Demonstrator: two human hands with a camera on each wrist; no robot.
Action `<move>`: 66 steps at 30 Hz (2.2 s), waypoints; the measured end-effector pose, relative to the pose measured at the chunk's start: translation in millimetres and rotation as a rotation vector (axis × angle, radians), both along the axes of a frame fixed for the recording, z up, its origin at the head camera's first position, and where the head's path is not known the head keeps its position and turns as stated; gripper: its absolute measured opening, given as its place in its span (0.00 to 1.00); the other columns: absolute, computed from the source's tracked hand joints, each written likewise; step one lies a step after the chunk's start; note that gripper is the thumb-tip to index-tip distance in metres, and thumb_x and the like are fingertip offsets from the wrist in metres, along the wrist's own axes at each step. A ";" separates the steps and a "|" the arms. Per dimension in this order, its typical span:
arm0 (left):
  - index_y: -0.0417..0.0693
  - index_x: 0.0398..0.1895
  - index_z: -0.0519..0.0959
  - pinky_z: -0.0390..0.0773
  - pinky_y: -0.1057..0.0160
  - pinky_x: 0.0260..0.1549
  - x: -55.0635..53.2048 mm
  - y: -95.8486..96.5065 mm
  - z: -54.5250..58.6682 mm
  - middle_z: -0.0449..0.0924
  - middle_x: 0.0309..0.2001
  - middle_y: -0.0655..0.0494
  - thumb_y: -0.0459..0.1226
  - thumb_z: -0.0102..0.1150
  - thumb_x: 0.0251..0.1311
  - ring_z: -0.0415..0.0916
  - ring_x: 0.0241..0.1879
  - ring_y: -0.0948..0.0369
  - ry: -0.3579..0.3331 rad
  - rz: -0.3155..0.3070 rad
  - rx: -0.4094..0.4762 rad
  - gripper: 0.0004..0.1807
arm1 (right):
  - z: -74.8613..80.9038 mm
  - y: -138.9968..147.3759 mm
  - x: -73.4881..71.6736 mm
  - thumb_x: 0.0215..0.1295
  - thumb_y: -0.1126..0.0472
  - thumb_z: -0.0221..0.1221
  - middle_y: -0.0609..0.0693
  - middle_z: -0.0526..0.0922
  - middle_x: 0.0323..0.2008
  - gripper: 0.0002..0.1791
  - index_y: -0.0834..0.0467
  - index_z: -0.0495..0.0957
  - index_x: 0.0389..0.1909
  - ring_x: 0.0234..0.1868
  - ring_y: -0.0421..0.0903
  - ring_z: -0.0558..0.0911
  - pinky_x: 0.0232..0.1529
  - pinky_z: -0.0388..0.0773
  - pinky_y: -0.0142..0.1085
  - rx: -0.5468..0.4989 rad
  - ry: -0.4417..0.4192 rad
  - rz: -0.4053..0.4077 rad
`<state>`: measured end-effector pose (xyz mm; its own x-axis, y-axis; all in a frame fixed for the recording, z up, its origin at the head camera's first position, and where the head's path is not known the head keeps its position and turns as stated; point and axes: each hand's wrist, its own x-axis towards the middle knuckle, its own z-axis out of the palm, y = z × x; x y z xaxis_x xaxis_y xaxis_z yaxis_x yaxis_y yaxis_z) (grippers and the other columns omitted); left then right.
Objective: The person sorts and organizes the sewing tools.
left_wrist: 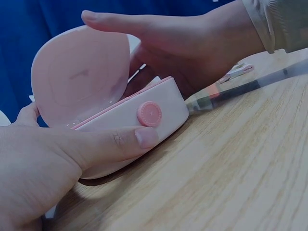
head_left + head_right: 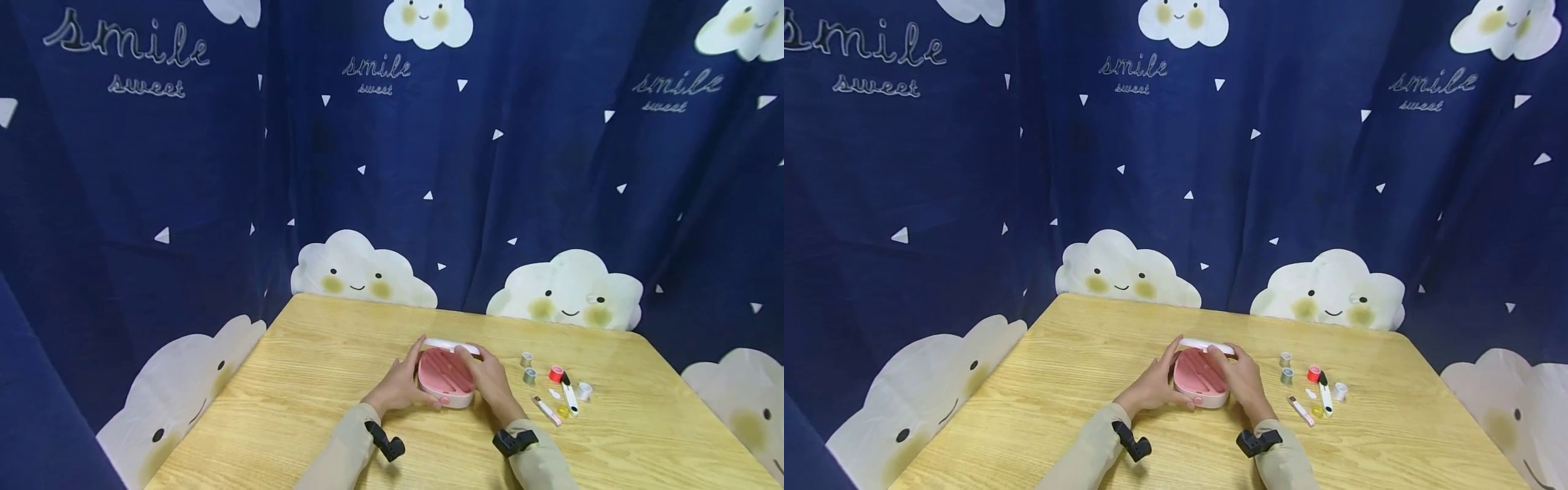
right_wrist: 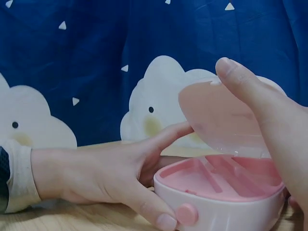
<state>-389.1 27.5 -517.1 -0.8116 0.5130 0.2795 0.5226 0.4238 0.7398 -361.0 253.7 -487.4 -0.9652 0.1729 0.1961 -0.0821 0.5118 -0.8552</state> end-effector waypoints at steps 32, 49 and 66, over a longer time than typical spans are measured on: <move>0.60 0.85 0.33 0.40 0.39 0.76 3.8 0.0 4.1 0.62 0.77 0.51 0.54 0.88 0.35 0.62 0.73 0.49 -0.006 0.016 -0.006 0.83 | 12.4 0.9 -9.6 0.68 0.18 0.32 0.68 0.77 0.64 0.59 0.66 0.70 0.71 0.65 0.65 0.74 0.63 0.72 0.57 -0.019 -0.112 -0.009; 0.59 0.85 0.33 0.42 0.38 0.76 4.4 -0.1 2.7 0.63 0.77 0.59 0.56 0.87 0.36 0.61 0.74 0.53 -0.004 0.014 -0.003 0.82 | 10.7 4.8 -13.2 0.67 0.17 0.33 0.71 0.75 0.61 0.59 0.65 0.63 0.75 0.50 0.54 0.83 0.39 0.83 0.37 -0.295 -0.180 0.057; 0.55 0.85 0.33 0.42 0.39 0.76 2.5 1.8 2.9 0.64 0.76 0.60 0.57 0.87 0.36 0.62 0.74 0.55 -0.018 0.031 -0.026 0.82 | 9.6 10.5 -24.4 0.62 0.14 0.30 0.69 0.78 0.59 0.63 0.64 0.59 0.76 0.49 0.52 0.82 0.38 0.81 0.36 -0.294 -0.237 0.053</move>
<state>-386.6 29.3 -514.2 -0.8320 0.4943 0.2520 0.4959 0.4587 0.7373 -385.4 264.2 -477.7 -0.9870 0.1369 -0.0841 0.1157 0.2422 -0.9633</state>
